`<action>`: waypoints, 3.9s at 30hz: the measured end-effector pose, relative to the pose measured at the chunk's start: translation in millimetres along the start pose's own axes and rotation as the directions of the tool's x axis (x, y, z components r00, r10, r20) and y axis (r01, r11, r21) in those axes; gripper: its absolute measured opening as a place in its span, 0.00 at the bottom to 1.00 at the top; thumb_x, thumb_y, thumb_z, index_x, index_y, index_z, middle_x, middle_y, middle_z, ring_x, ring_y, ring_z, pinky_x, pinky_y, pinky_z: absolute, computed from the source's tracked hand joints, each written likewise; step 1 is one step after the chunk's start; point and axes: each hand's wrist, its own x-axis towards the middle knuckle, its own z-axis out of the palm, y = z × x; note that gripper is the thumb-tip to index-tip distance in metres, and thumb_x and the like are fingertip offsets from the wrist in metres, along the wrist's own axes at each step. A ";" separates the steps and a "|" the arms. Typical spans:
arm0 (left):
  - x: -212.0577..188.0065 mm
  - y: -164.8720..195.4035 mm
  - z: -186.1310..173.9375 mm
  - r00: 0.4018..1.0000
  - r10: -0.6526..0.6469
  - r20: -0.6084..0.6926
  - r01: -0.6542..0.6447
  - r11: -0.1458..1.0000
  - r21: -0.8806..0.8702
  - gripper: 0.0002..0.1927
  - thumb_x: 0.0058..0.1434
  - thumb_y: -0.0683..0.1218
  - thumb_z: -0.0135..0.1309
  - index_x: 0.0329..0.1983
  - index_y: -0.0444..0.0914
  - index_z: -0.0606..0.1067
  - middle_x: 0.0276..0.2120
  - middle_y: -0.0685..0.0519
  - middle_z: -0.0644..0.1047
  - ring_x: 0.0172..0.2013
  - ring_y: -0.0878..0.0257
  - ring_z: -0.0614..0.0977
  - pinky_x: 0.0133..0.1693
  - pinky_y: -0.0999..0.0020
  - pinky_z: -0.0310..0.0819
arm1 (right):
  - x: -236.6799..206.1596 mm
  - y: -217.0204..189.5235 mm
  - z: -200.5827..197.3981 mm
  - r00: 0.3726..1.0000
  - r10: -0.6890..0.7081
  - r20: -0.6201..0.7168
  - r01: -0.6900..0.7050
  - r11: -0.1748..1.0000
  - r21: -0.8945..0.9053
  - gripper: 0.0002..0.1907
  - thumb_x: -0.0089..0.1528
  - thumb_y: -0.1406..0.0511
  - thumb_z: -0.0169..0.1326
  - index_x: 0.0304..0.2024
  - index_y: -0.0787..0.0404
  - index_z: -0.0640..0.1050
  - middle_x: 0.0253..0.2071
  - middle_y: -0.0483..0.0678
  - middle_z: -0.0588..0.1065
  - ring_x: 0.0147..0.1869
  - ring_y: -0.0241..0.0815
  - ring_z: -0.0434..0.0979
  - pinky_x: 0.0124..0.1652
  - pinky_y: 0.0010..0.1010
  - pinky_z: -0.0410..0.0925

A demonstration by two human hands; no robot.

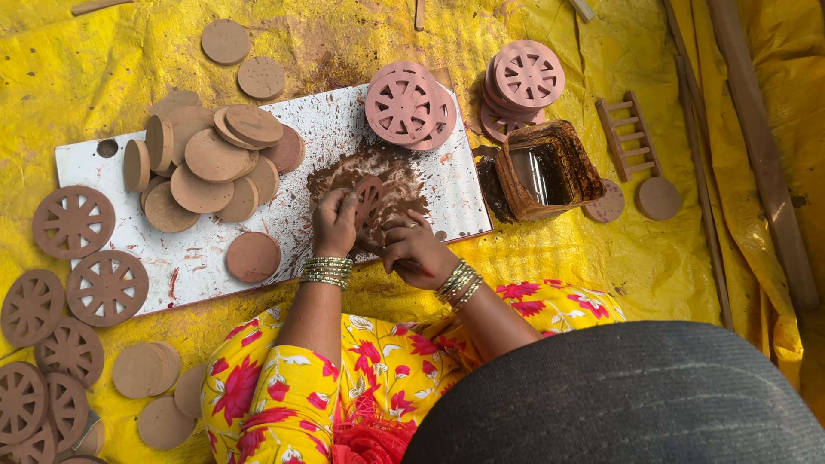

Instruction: The person sits on the ground and spreads brown paste over decorative wooden wheel cutouts one at a time using a small flat tool, working on a white board. Coated pieces are set aside with finished stacks while uncoated discs and wheels wait nearby.

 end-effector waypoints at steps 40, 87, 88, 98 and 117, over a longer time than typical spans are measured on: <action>4.4 -13.0 -4.0 0.961 -0.271 -0.060 0.253 0.943 -0.215 0.19 0.70 0.53 0.48 0.47 0.32 0.78 0.39 0.47 0.80 0.39 0.59 0.80 0.44 0.63 0.75 | 5.6 -31.5 -16.2 0.991 -0.034 -0.131 0.032 0.999 -0.022 0.12 0.60 0.66 0.54 0.46 0.57 0.80 0.42 0.50 0.79 0.61 0.52 0.75 0.71 0.55 0.49; 6.0 18.9 -2.3 0.967 -0.102 0.232 0.144 0.975 -0.172 0.30 0.57 0.32 0.52 0.65 0.36 0.68 0.58 0.48 0.75 0.57 0.57 0.77 0.58 0.61 0.72 | -1.4 11.1 -4.3 0.883 0.253 -0.396 -0.151 0.951 0.271 0.14 0.66 0.58 0.52 0.50 0.56 0.76 0.46 0.48 0.78 0.53 0.52 0.76 0.56 0.48 0.65; 6.2 14.9 0.1 0.964 -0.131 0.230 0.188 0.951 -0.245 0.30 0.58 0.32 0.50 0.66 0.37 0.67 0.59 0.48 0.75 0.58 0.57 0.77 0.58 0.61 0.72 | -1.6 12.2 -2.5 0.901 0.295 -0.318 -0.244 0.951 0.190 0.12 0.65 0.58 0.51 0.48 0.56 0.77 0.42 0.48 0.78 0.51 0.52 0.77 0.60 0.50 0.60; 12.9 9.6 -8.2 0.921 -0.387 0.041 0.387 0.922 0.012 0.24 0.60 0.38 0.52 0.61 0.33 0.66 0.50 0.44 0.80 0.47 0.56 0.84 0.52 0.59 0.78 | -10.5 24.8 -8.8 0.935 0.293 -0.202 -0.290 0.956 0.043 0.10 0.62 0.61 0.52 0.44 0.55 0.78 0.34 0.47 0.78 0.45 0.50 0.79 0.69 0.53 0.50; 7.7 27.7 -10.0 0.958 -0.234 -0.167 0.268 0.938 0.221 0.20 0.58 0.44 0.63 0.54 0.35 0.78 0.41 0.45 0.83 0.40 0.57 0.87 0.45 0.63 0.80 | -1.0 -16.7 -35.7 0.964 0.206 -0.167 -0.188 0.975 0.117 0.14 0.58 0.62 0.61 0.44 0.60 0.79 0.38 0.53 0.80 0.44 0.52 0.81 0.45 0.38 0.73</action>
